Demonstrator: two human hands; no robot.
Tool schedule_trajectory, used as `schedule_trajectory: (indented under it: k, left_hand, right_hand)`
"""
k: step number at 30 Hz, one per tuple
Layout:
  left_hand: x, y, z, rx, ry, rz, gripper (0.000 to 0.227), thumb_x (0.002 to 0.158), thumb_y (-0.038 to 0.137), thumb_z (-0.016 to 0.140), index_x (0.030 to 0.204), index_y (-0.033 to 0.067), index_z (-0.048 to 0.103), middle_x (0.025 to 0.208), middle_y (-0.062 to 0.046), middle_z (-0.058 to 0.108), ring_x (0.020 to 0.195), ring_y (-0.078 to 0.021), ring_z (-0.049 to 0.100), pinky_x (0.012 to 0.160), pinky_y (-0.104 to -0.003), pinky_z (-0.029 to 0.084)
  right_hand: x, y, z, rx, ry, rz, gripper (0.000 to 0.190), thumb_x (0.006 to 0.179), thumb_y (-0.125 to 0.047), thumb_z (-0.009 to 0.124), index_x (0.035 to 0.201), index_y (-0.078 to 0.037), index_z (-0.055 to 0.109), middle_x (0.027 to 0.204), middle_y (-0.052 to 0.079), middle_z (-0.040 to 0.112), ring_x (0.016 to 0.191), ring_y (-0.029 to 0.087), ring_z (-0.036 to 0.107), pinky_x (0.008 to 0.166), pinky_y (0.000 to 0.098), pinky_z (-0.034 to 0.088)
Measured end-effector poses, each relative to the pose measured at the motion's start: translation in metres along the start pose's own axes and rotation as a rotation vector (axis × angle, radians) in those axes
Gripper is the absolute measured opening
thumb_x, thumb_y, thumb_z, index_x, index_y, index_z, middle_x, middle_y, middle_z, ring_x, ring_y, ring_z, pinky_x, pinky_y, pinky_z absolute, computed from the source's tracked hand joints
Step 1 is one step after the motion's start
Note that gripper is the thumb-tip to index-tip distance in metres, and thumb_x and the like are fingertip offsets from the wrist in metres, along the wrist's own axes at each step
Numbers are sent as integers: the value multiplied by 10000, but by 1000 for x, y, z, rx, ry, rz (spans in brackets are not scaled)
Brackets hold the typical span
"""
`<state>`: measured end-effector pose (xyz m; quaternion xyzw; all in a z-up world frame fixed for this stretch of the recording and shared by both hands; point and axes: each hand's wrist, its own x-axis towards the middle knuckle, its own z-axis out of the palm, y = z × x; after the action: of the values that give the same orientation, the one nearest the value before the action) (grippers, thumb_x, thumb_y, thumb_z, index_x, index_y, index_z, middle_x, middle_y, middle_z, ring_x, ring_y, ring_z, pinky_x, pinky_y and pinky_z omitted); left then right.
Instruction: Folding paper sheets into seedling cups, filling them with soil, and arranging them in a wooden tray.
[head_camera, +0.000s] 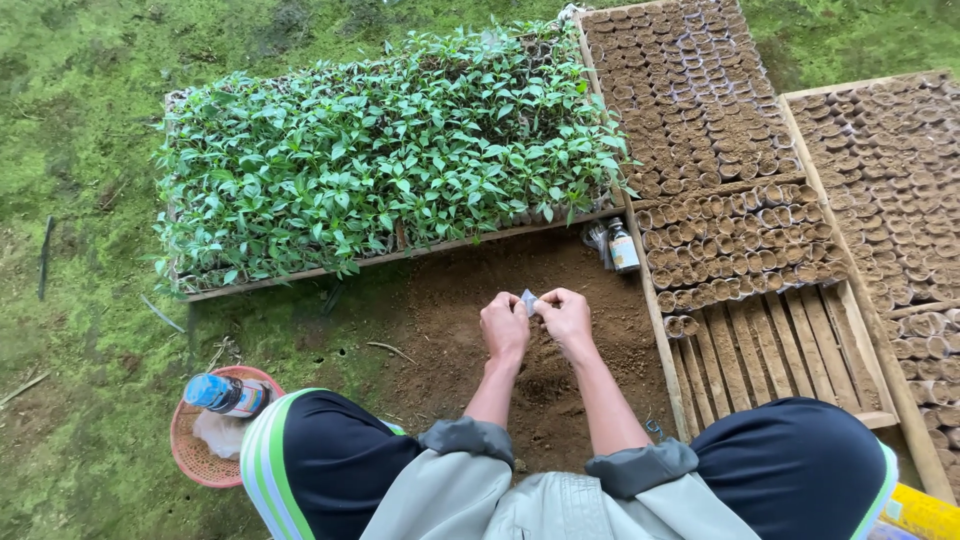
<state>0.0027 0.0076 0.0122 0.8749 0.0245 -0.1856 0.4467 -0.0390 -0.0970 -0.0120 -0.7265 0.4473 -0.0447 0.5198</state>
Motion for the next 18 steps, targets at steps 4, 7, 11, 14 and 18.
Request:
schedule_trajectory:
  k: [4,7,11,14,18]
  left_hand:
    - [-4,8,-1,-16,-12,0,111,851,191,668,833,122,754,830,-181,756,906,-421,734,778,-516,580]
    - [-4,8,3,-22,-20,18,117,856,173,663,838,103,756,820,-202,751,901,-437,730,782,-530,570]
    - [-6,9,3,-53,-5,20,115,857,153,657,827,97,752,768,-176,751,876,-413,738,783,-514,571]
    - [-3,4,9,-77,-1,26,114,861,161,657,808,110,745,703,-104,753,842,-358,754,766,-479,581]
    - [-6,7,7,-75,-1,44,112,863,154,668,827,87,749,799,-196,756,898,-428,732,780,-525,562]
  right_hand:
    - [-19,-20,-13,372,-29,67,159,824,-34,711,960,46,733,818,158,715,667,143,677,573,247,610]
    - [-27,-33,-17,420,-39,75,183,844,-20,702,1006,61,732,850,140,699,709,135,670,626,267,636]
    - [-28,-35,-14,442,-38,77,213,868,24,656,1057,94,723,884,159,688,753,147,660,699,307,652]
    - [-19,-23,-10,444,-30,71,246,864,45,645,1089,84,736,934,255,722,772,201,695,716,348,659]
    - [-24,-31,-15,392,-27,74,275,872,45,623,1121,74,736,979,250,731,794,188,692,728,328,642]
